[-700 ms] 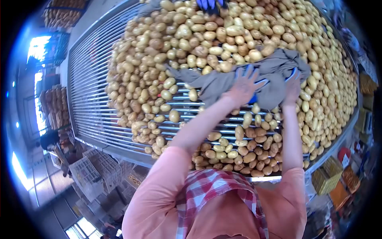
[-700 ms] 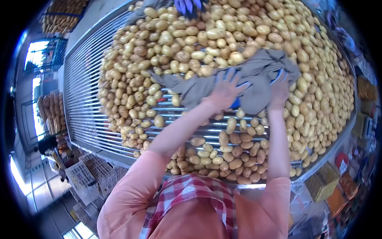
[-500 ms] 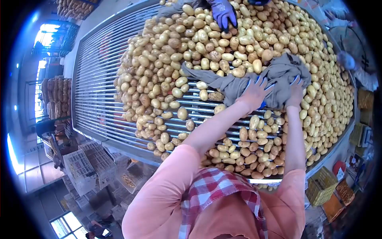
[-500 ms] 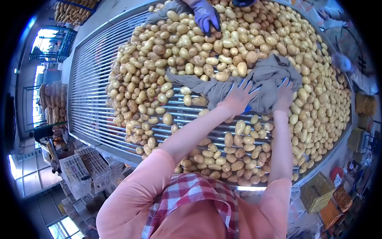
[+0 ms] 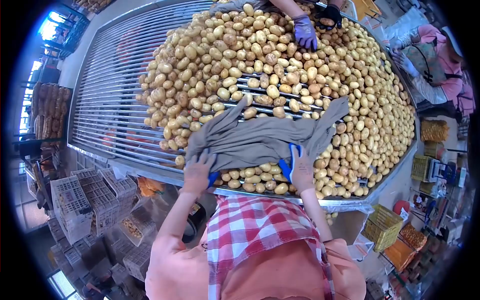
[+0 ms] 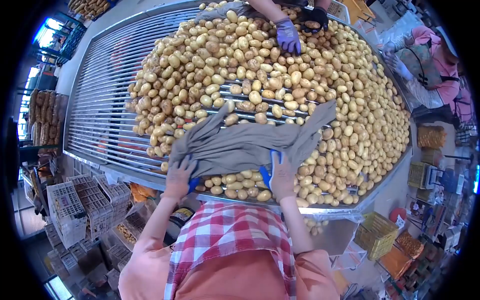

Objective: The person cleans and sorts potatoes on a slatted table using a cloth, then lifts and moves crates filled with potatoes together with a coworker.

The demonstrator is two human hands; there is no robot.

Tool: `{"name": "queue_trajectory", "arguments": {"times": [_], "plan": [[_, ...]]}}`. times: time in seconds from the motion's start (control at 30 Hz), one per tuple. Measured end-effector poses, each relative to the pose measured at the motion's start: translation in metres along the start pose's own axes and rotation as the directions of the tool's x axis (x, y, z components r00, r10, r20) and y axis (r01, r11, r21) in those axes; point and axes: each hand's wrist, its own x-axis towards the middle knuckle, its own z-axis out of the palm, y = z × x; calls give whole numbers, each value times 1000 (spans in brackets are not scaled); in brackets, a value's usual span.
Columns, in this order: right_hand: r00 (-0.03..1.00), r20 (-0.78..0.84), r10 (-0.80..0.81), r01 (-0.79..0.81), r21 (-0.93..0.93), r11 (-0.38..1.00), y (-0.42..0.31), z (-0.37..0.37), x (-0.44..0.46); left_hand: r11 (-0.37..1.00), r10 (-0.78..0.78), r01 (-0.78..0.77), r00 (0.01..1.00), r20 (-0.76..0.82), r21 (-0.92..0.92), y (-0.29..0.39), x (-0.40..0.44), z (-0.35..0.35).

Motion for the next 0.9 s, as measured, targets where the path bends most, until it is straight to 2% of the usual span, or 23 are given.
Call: {"name": "queue_trajectory", "arguments": {"times": [0.03, 0.07, 0.13, 0.17, 0.2, 0.23, 0.27, 0.3, 0.33, 0.4, 0.47, 0.53, 0.57, 0.6, 0.63, 0.67, 0.73, 0.8, 0.87, 0.9], "plan": [[996, 34, -87, 85, 47, 995, -9, -5, -3, 999, -49, 48, 998, 36, 22, -9, -12, -2], [996, 34, -81, 80, 39, 996, -7, -7, -6, 994, -98, 95, 993, 70, 45, -17, -23, -2], [965, 51, -257, 228, 321, 919, -8, -21, 1, 992, -117, 122, 985, 125, -29, -29, -39, 2], [989, 143, -43, -28, 462, 886, -11, -39, 9, 983, -138, 157, 973, 183, -93, -37, -45, 3], [988, 146, 57, -119, 465, 877, -9, -53, 20, 984, -132, 151, 974, 183, -94, -48, -50, 5], [996, -92, 14, 22, 372, 928, 14, -42, 30, 963, -37, 87, 981, 193, -256, -62, -52, 7], [979, -199, 44, 5, 243, 970, 21, -47, 42, 911, 57, 26, 980, 189, -411, -70, -54, 8], [976, -178, 128, -91, 202, 975, 24, -54, 59, 896, -19, 30, 999, 29, -444, -57, -53, -20], [962, -124, 242, -219, 171, 961, 34, -46, 76, 896, -15, 27, 999, 30, -444, -52, -46, -32], [977, -212, 31, -36, -23, 999, 77, 5, 103, 884, -159, 101, 983, -89, -456, -53, -24, -50], [998, -48, 41, -50, -198, 979, 31, -3, 122, 908, -135, 70, 982, -130, -412, -62, 2, -37], [968, -199, -152, 110, -207, 972, -1, 4, 144, 998, -37, 41, 994, -102, 44, -56, 30, -22], [973, -164, -160, 123, -213, 969, -13, 11, 157, 995, -32, 42, 994, -102, 94, -56, 46, -5], [987, -49, -156, 146, -169, 975, -39, -5, 168, 989, -28, 42, 995, -97, 144, -56, 59, 7], [966, -48, -252, 247, -92, 965, -41, 11, 185, 996, -73, 73, 997, -5, 59, -57, 72, 1], [947, -49, -316, 303, -181, 936, -39, 38, 197, 996, -70, 70, 998, 6, 59, -58, 82, -7], [943, -4, -332, 303, -400, 865, -51, 63, 216, 998, -68, 70, 977, 202, -2, -57, 95, -23], [954, 234, -187, 283, -502, 817, -70, 64, 231, 998, -50, 55, 982, 185, -21, -60, 94, -23], [965, 125, -232, 264, -414, 871, -65, 67, 231, 998, -59, 62, 991, 121, -18, -61, 89, -19], [973, 92, -214, 230, -229, 946, -54, 68, 229, 998, -58, 60, 991, 122, -20, -61, 85, -19]]}}
